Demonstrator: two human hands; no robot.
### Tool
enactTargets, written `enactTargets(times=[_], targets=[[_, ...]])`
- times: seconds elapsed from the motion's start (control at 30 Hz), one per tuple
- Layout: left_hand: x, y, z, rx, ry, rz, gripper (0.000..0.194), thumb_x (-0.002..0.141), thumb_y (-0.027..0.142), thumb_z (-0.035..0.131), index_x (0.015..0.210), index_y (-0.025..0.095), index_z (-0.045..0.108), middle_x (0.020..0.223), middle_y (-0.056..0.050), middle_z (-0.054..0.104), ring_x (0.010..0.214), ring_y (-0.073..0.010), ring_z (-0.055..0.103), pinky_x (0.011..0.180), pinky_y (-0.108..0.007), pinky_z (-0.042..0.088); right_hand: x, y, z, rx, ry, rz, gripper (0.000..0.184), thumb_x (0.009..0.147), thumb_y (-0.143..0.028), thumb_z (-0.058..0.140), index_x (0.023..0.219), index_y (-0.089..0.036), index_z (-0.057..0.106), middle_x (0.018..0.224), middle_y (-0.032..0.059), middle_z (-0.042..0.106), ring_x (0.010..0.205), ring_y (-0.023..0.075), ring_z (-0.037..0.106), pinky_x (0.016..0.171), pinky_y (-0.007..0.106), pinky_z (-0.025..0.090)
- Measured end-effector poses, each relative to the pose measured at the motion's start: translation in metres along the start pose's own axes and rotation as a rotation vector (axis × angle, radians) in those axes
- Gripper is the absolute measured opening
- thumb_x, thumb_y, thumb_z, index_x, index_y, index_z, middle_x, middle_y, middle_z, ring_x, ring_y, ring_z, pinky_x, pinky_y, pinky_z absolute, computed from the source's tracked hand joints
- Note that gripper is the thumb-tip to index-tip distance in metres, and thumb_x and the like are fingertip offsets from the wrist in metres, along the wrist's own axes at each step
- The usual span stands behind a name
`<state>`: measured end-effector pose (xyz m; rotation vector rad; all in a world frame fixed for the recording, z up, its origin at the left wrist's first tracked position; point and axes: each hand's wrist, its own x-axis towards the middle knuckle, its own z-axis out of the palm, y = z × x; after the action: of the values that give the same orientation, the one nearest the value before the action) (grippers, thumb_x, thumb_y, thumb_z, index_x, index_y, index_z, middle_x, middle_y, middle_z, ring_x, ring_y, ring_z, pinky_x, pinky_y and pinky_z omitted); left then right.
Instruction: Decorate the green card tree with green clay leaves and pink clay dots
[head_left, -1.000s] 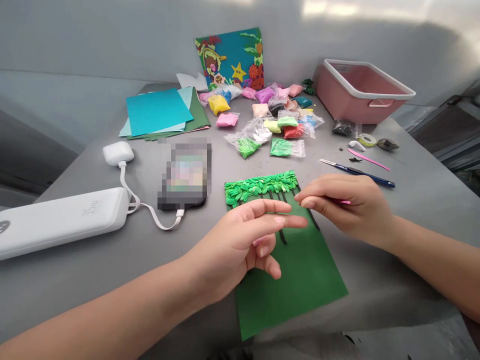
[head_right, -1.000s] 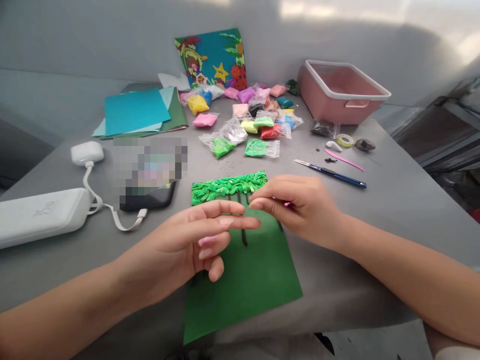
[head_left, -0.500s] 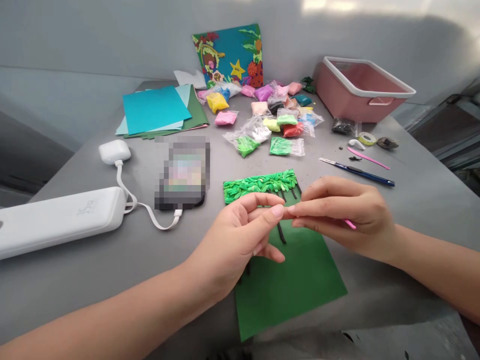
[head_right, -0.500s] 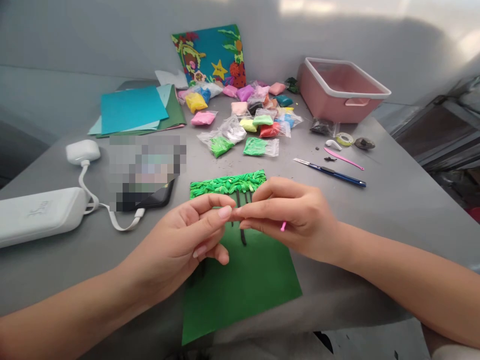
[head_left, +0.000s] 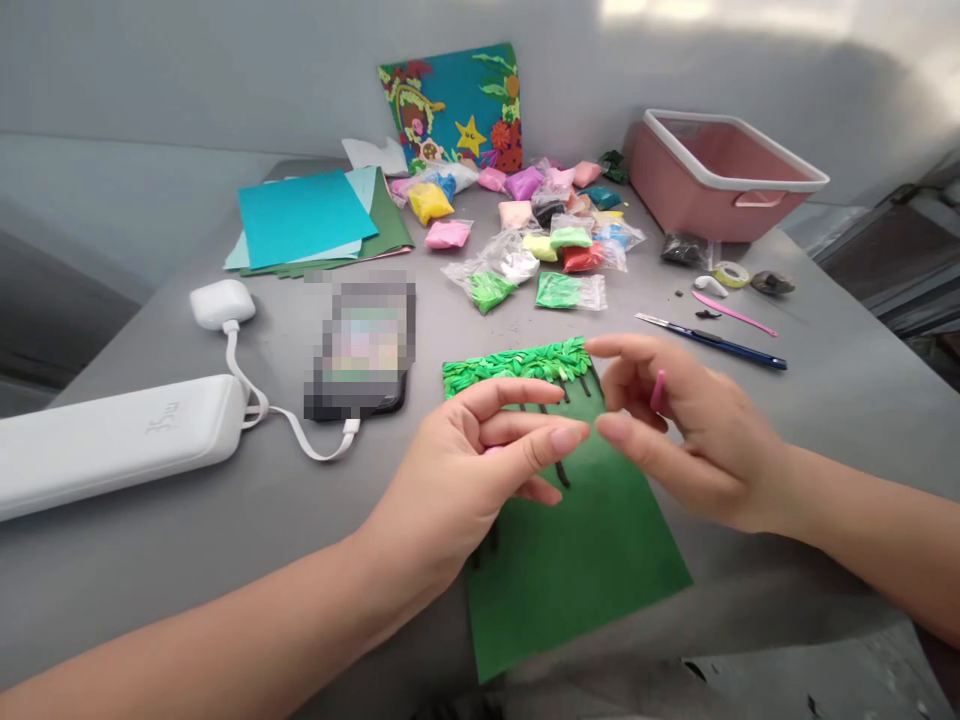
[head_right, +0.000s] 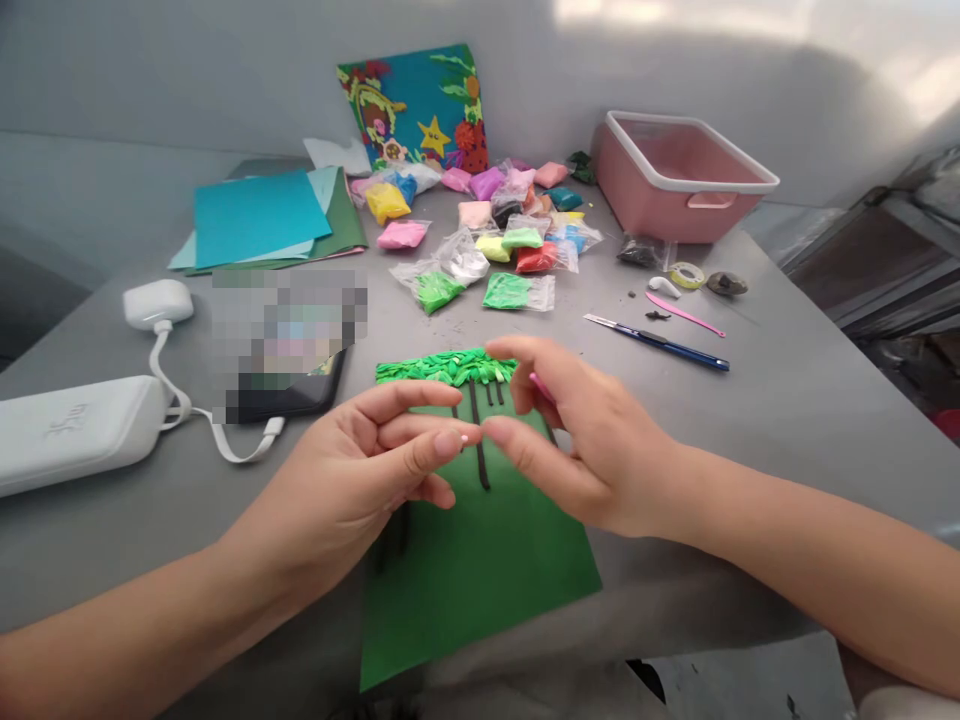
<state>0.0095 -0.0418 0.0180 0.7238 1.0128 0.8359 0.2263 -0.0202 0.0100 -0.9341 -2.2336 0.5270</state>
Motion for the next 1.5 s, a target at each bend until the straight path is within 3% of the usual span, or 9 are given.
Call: enactTargets(times=[0.13, 0.3, 0.4, 0.53, 0.67, 0.9, 1.03, 1.2, 1.5], targets=[[0.002, 0.0, -0.001, -0.021, 0.053, -0.019, 0.048, 0.069, 0.036, 0.094, 0.106, 0.02, 0.068, 0.082, -0.001, 0.08, 0.069, -0.0109, 0.068, 0.057, -0.019, 0.057, 0.003, 0.004, -0.009, -0.06, 0.021, -0.01, 0.039, 0.104, -0.018, 0.043, 0.143, -0.021, 0.051, 0.105, 0.0079, 0.068, 0.078, 0.0133, 0.064, 0.073, 0.028, 0.055], [0.004, 0.0, 0.0, -0.066, 0.063, -0.025, 0.044, 0.07, 0.032, 0.094, 0.103, 0.02, 0.068, 0.084, -0.001, 0.079, 0.08, -0.0125, 0.069, 0.057, -0.018, 0.058, 0.005, 0.006, -0.02, -0.211, 0.049, -0.009, 0.036, 0.104, -0.034, 0.051, 0.138, -0.025, 0.059, 0.075, 0.0018, 0.064, 0.061, 0.0149, 0.06, 0.059, 0.028, 0.051], [0.004, 0.001, 0.001, -0.111, 0.063, -0.028, 0.041, 0.069, 0.029, 0.095, 0.099, 0.019, 0.068, 0.083, 0.0, 0.078, 0.071, -0.0104, 0.067, 0.056, -0.018, 0.058, 0.005, 0.013, -0.02, -0.391, 0.051, 0.068, 0.055, 0.1, -0.041, 0.055, 0.149, -0.018, 0.047, 0.083, 0.0055, 0.064, 0.066, 0.0193, 0.063, 0.058, 0.033, 0.052], [0.004, 0.003, 0.001, -0.197, 0.045, -0.015, 0.037, 0.065, 0.028, 0.096, 0.086, 0.019, 0.067, 0.076, 0.004, 0.074, 0.053, -0.0041, 0.055, 0.053, -0.017, 0.058, 0.005, 0.022, -0.014, -0.41, 0.068, 0.051, 0.057, 0.1, -0.02, 0.041, 0.157, -0.027, 0.035, 0.099, 0.0086, 0.066, 0.076, 0.0202, 0.066, 0.065, 0.035, 0.055], [0.003, 0.002, 0.001, -0.216, 0.039, -0.004, 0.037, 0.063, 0.028, 0.097, 0.082, 0.019, 0.067, 0.079, 0.005, 0.074, 0.047, -0.0011, 0.047, 0.053, -0.017, 0.059, 0.005, 0.017, -0.009, -0.133, 0.183, 0.012, 0.045, 0.099, -0.01, 0.045, 0.135, -0.034, 0.059, 0.101, 0.0025, 0.071, 0.077, 0.0151, 0.069, 0.072, 0.032, 0.058], [0.005, 0.001, 0.001, -0.213, 0.028, -0.008, 0.033, 0.067, 0.027, 0.095, 0.082, 0.018, 0.067, 0.082, 0.003, 0.076, 0.05, -0.0017, 0.051, 0.055, -0.017, 0.059, 0.016, 0.008, -0.006, 0.799, 0.117, 0.479, 0.021, 0.096, -0.033, 0.066, 0.116, -0.025, 0.067, 0.123, 0.0063, 0.076, 0.102, 0.0222, 0.077, 0.067, 0.028, 0.062], [0.005, 0.002, 0.0, -0.176, 0.042, -0.033, 0.031, 0.07, 0.027, 0.094, 0.083, 0.018, 0.068, 0.084, 0.002, 0.076, 0.06, -0.0056, 0.061, 0.056, -0.018, 0.059, 0.018, 0.011, -0.004, 0.899, 0.132, 0.542, 0.025, 0.091, -0.042, 0.074, 0.107, -0.023, 0.071, 0.1, 0.005, 0.081, 0.083, 0.0186, 0.079, 0.064, 0.026, 0.061], [0.007, 0.004, -0.002, -0.107, 0.051, -0.032, 0.027, 0.073, 0.027, 0.091, 0.088, 0.018, 0.071, 0.087, -0.001, 0.077, 0.077, -0.0118, 0.069, 0.059, -0.019, 0.06, 0.015, 0.009, -0.003, 0.845, 0.22, 0.425, 0.019, 0.093, -0.04, 0.072, 0.102, -0.024, 0.078, 0.073, -0.0007, 0.071, 0.063, 0.0122, 0.067, 0.057, 0.026, 0.057], [0.009, 0.003, -0.005, -0.019, 0.02, -0.018, 0.027, 0.075, 0.034, 0.091, 0.091, 0.018, 0.075, 0.092, -0.003, 0.08, 0.073, -0.0089, 0.066, 0.053, -0.014, 0.053, 0.004, -0.001, -0.002, 0.545, 0.144, 0.009, 0.021, 0.099, -0.027, 0.064, 0.115, -0.028, 0.078, 0.092, 0.0041, 0.072, 0.079, 0.0162, 0.068, 0.063, 0.031, 0.059]])
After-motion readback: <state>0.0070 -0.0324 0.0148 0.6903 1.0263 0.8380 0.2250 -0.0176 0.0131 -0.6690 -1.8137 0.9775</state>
